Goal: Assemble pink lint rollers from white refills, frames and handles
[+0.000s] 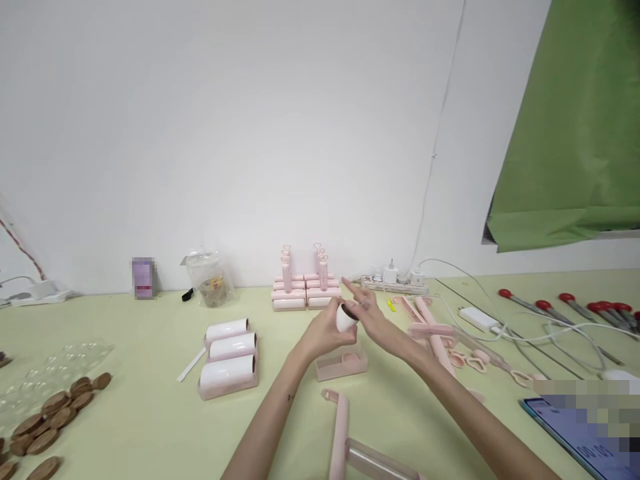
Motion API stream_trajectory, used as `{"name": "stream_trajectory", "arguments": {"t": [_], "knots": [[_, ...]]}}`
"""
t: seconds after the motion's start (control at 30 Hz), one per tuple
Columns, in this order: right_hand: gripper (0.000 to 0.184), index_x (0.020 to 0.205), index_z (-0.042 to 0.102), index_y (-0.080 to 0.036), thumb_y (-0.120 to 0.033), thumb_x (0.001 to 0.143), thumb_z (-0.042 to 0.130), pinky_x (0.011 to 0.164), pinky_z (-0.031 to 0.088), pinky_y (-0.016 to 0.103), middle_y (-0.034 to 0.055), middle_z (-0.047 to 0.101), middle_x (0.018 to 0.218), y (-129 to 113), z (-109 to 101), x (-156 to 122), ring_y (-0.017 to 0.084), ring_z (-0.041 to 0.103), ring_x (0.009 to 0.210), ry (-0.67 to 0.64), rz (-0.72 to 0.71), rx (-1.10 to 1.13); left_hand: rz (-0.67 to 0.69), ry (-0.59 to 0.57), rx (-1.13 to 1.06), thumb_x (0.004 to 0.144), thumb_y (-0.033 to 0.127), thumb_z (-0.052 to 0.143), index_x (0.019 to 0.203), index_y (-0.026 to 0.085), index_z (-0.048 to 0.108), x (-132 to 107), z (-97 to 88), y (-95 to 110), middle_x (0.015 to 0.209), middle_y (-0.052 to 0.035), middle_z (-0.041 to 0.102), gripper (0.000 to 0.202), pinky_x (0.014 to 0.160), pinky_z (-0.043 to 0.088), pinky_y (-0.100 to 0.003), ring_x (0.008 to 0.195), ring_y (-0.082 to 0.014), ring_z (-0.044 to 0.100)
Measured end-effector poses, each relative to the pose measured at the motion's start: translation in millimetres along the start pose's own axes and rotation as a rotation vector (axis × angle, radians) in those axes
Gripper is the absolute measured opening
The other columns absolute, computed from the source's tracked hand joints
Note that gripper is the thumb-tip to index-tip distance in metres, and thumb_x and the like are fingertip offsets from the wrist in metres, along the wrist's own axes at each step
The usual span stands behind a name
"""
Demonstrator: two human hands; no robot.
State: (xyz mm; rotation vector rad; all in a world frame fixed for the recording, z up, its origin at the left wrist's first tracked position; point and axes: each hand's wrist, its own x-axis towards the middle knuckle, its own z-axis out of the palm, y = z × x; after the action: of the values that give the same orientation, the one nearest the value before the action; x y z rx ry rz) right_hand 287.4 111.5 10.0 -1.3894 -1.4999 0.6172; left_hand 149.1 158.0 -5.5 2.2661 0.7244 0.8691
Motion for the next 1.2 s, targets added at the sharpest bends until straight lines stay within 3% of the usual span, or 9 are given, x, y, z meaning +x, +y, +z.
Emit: {"name": "stream_trajectory", "arguments": {"t": [0.1, 0.23, 0.37, 0.47, 0.6, 0.73, 0.87, 1.0, 1.2], "knots": [[0.044, 0.115, 0.054, -0.031, -0.051, 0.075, 0.050, 0.097, 0.024, 0.051, 0.0075, 0.042, 0.125, 2.8, 7.6, 2.1, 0.029, 0.041, 0.115, -0.047, 0.047, 0.048, 0.031, -0.034, -0.002, 0.066, 0.020, 0.053, 0.099, 0.019, 0.038, -0.7, 4.5, -5.7, 0.087, -0.0009, 0.057, 0.036, 0.061, 0.043, -0.024, 0.071, -0.0155, 0.054], [0.039, 0.106, 0.057, -0.024, -0.048, 0.079, 0.043, 0.094, 0.032, 0.045, 0.0087, 0.048, 0.121, -4.5, -2.1, 7.0, 0.025, 0.047, 0.111, 0.078, -0.011, 0.211, 0.037, -0.038, 0.045, 0.068, 0.022, 0.052, 0.105, 0.018, 0.035, -3.0, 3.1, -7.5, 0.091, -0.0021, 0.055, 0.041, 0.065, 0.043, -0.025, 0.075, -0.0159, 0.053], [0.030, 0.091, 0.055, -0.022, -0.039, 0.083, 0.031, 0.072, 0.047, 0.031, 0.0032, 0.059, 0.089, -18.4, -31.0, 6.9, 0.015, 0.060, 0.074, 0.280, -0.136, 0.426, -0.007, -0.068, 0.136, 0.078, 0.031, 0.042, 0.113, 0.019, 0.033, -5.9, -2.7, -4.4, 0.094, -0.0047, 0.056, 0.039, 0.067, 0.043, -0.028, 0.078, -0.0190, 0.055], [0.021, 0.079, 0.055, -0.020, -0.034, 0.082, 0.039, 0.052, 0.043, 0.024, -0.0019, 0.054, 0.067, -24.9, -49.9, 1.8, 0.009, 0.050, 0.047, 0.417, -0.177, 0.495, -0.036, -0.146, 0.247, 0.076, 0.036, 0.046, 0.112, 0.019, 0.041, -9.5, 0.9, -5.3, 0.096, -0.0082, 0.057, 0.040, 0.072, 0.042, -0.033, 0.085, -0.0253, 0.055], [0.020, 0.073, 0.054, -0.019, -0.030, 0.081, 0.041, 0.042, 0.034, 0.023, -0.0027, 0.052, 0.061, -30.0, -54.4, -6.6, 0.007, 0.042, 0.039, 0.441, -0.180, 0.514, -0.093, -0.237, 0.399, 0.073, 0.043, 0.051, 0.114, 0.015, 0.046, -16.2, 19.7, -13.3, 0.109, -0.0167, 0.052, 0.050, 0.082, 0.038, -0.044, 0.098, -0.0345, 0.050], [0.021, 0.073, 0.055, -0.018, -0.032, 0.082, 0.043, 0.041, 0.034, 0.023, -0.0028, 0.051, 0.058, -35.2, -42.9, -13.7, 0.007, 0.042, 0.038, 0.331, -0.184, 0.506, -0.119, -0.299, 0.503, 0.065, 0.042, 0.061, 0.120, 0.014, 0.041, -19.3, 28.5, -15.3, 0.106, -0.0149, 0.054, 0.064, 0.076, 0.042, -0.043, 0.091, -0.0334, 0.053], [0.023, 0.074, 0.055, -0.019, -0.036, 0.083, 0.042, 0.038, 0.029, 0.023, -0.0056, 0.043, 0.050, -37.6, -35.5, -20.7, 0.008, 0.035, 0.036, 0.140, -0.173, 0.274, -0.096, -0.268, 0.563, 0.072, 0.034, 0.056, 0.123, 0.018, 0.036, -37.3, 0.9, 2.8, 0.110, -0.0109, 0.050, 0.058, 0.079, 0.041, -0.039, 0.093, -0.0277, 0.051], [0.019, 0.077, 0.059, -0.021, -0.030, 0.082, 0.043, 0.050, 0.036, 0.026, 0.0006, 0.054, 0.069, -39.9, -33.7, -34.1, 0.013, 0.048, 0.055, -0.159, -0.292, -0.346, -0.060, -0.235, 0.598, 0.076, 0.031, 0.054, 0.128, 0.022, 0.029, -94.1, -45.6, 16.7, 0.113, -0.0074, 0.048, 0.058, 0.086, 0.037, -0.037, 0.103, -0.0250, 0.042], [0.007, 0.081, 0.058, -0.025, -0.027, 0.076, 0.054, 0.060, 0.040, 0.028, -0.0002, 0.055, 0.084, -24.4, -8.0, -77.4, 0.018, 0.055, 0.071, -0.578, -0.294, -0.601, -0.121, -0.270, 0.685, 0.080, 0.024, 0.050, 0.129, 0.031, 0.028, -178.5, -85.5, -20.7, 0.126, -0.0032, 0.043, 0.054, 0.091, 0.034, -0.041, 0.113, -0.0254, 0.035]]}}
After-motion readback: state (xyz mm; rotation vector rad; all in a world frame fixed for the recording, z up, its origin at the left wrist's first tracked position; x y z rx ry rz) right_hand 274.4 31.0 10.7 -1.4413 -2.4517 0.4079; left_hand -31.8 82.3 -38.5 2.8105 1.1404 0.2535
